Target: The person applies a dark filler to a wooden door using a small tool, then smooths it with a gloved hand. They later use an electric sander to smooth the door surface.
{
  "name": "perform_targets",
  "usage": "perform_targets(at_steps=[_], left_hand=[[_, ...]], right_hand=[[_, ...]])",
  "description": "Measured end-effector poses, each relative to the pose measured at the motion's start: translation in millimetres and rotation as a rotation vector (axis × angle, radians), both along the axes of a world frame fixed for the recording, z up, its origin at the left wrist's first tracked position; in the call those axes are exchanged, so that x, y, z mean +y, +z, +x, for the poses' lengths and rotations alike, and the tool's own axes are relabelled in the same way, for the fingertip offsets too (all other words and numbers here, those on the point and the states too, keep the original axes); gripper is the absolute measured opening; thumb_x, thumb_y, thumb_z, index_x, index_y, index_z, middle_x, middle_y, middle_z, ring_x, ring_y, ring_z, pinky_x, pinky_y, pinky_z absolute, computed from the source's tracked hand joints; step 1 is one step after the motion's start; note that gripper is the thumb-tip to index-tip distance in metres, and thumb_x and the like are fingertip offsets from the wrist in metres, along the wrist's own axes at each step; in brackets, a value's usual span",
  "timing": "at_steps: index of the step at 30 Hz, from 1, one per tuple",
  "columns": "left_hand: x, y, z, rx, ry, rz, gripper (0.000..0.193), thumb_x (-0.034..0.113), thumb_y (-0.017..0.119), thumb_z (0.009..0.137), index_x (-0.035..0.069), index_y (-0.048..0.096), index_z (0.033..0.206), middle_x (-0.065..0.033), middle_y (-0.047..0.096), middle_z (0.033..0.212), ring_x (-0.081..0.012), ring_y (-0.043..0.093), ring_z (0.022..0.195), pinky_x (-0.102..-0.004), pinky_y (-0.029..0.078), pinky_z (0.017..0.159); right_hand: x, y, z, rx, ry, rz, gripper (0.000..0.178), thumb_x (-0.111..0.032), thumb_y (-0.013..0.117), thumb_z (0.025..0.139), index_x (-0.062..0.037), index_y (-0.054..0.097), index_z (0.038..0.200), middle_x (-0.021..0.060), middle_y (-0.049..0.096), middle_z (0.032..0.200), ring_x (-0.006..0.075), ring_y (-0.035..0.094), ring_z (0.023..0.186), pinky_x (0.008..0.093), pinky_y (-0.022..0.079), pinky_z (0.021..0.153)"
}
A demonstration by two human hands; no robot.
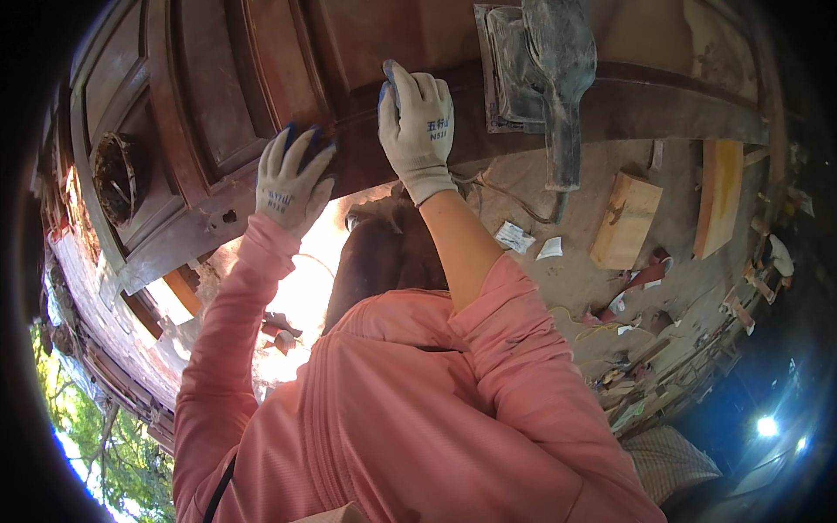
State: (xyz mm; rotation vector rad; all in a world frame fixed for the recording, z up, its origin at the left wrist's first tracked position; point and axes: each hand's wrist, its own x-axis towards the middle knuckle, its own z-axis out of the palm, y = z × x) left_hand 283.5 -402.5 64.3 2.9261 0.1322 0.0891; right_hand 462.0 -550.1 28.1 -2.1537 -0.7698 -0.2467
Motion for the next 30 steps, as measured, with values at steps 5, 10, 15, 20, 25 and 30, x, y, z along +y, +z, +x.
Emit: perform_targets(at_steps=[5,10,15,20,25,30], left_hand=[[-18,-3,1,-0.016,0.276,0.000,0.054,0.038,0.067,0.091,0.026,0.061,0.143,-0.0122,0.050,0.147,-0.0415,0.041,0.140,-0.0563,0.033,0.118],[-26,-6,-3,-0.033,0.228,-0.003,0.057,0.040,0.069,0.091,0.025,0.059,0.145,-0.0129,0.048,0.149,-0.0428,0.040,0.141,-0.0569,0.031,0.118],[-27,-5,20,-0.082,0.284,-0.033,0.055,0.042,0.068,0.091,0.028,0.060,0.144,-0.0143,0.049,0.148,-0.0436,0.039,0.141,-0.0593,0.030,0.119],[-43,-8,12,-0.114,0.327,0.003,0.059,0.043,0.069,0.091,0.023,0.059,0.145,-0.0145,0.047,0.150,-0.0442,0.038,0.142,-0.0602,0.030,0.118],[-52,5,19,-0.170,0.339,-0.075,0.059,0.043,0.069,0.091,0.020,0.059,0.145,-0.0149,0.048,0.149,-0.0451,0.039,0.142,-0.0600,0.030,0.118],[-44,-2,3,-0.006,0.318,0.052,0.061,0.042,0.067,0.093,0.022,0.055,0.149,-0.0180,0.047,0.149,-0.0451,0.039,0.141,-0.0589,0.030,0.118]], right_hand=[[1,1,1,0.005,0.000,-0.012,0.028,-0.010,0.068,0.090,-0.0091,0.071,0.118,0.0048,0.067,0.094,0.0273,0.061,0.088,0.0418,0.051,0.083],[1,3,0,-0.004,0.001,-0.027,0.027,-0.008,0.067,0.092,-0.0073,0.072,0.119,0.0059,0.068,0.095,0.0275,0.061,0.088,0.0414,0.051,0.083],[1,7,-3,0.000,0.012,-0.030,0.027,-0.005,0.065,0.093,-0.0031,0.072,0.120,0.0082,0.070,0.098,0.0287,0.063,0.090,0.0410,0.051,0.083],[0,1,1,-0.016,0.007,-0.016,0.027,-0.008,0.068,0.091,-0.0085,0.071,0.118,0.0055,0.066,0.093,0.0280,0.061,0.087,0.0418,0.051,0.082],[1,0,-1,-0.023,0.004,-0.012,0.027,-0.009,0.068,0.091,-0.0086,0.071,0.118,0.0057,0.067,0.094,0.0280,0.061,0.088,0.0418,0.051,0.081],[1,1,0,-0.015,0.019,-0.022,0.028,-0.010,0.067,0.092,-0.0088,0.071,0.119,0.0058,0.067,0.094,0.0278,0.061,0.088,0.0415,0.051,0.081]])
